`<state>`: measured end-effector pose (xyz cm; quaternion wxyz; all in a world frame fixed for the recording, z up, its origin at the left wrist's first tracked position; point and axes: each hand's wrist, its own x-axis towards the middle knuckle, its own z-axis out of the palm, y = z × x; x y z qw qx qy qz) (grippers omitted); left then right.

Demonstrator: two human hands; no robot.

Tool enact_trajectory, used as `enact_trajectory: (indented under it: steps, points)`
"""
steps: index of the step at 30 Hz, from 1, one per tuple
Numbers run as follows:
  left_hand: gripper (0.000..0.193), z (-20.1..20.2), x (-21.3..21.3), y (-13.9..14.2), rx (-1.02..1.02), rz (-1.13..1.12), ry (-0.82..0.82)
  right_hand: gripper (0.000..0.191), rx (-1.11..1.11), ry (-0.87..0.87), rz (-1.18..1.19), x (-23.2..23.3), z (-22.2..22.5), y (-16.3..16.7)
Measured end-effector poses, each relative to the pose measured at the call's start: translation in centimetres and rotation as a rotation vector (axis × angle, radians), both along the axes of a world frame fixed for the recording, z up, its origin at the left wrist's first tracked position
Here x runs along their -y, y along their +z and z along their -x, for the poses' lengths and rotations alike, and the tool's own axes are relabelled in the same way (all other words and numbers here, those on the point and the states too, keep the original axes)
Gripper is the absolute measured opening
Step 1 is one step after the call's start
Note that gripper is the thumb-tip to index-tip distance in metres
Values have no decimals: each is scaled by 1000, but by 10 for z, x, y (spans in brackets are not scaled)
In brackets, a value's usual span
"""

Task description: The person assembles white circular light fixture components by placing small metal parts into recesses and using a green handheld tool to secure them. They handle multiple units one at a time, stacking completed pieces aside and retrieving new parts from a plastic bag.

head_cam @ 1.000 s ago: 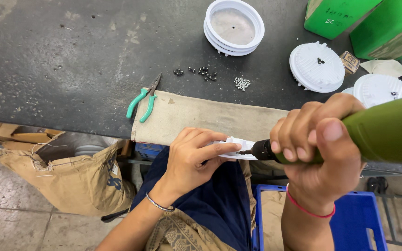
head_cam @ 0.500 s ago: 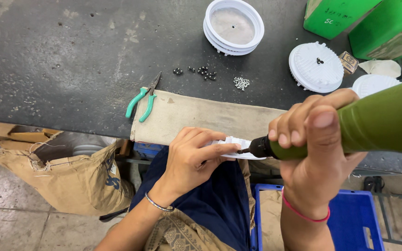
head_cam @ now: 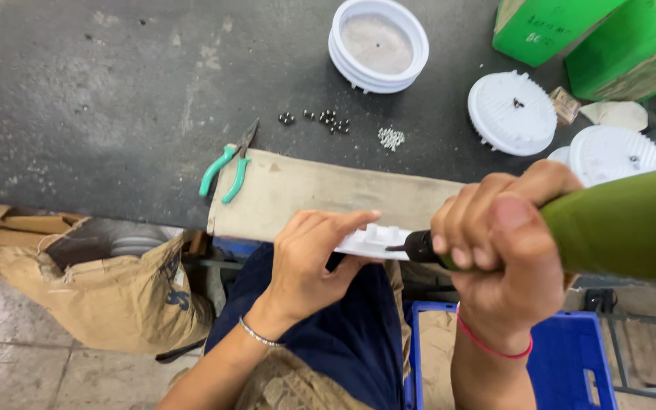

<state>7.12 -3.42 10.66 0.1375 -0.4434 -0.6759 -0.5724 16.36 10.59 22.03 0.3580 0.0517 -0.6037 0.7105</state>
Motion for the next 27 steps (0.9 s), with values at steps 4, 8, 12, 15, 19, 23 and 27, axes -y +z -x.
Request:
enact_trajectory:
  steps: [4,8,12,15,19,23,27]
  points:
    - [54,-2,-5,4,-15,4,4,19,25,6,-19,-5,1,1]
    - [52,-8,-3,8,-59,48,12,27,8,17,-39,-6,-8,-2]
    - [50,-11,4,9,-76,54,18,28,-64,-29,27,-21,-7,-8]
    - [48,-12,9,10,-60,54,15,25,-91,-149,13,-43,18,-20]
    - [47,-14,9,11,-39,77,4,20,-3,-259,-32,-73,57,-46]
    - [46,-13,5,11,-38,87,10,22,110,-313,-106,-93,78,-72]
    - [38,-10,-2,7,-2,75,33,24,213,-281,-236,-108,73,-87]
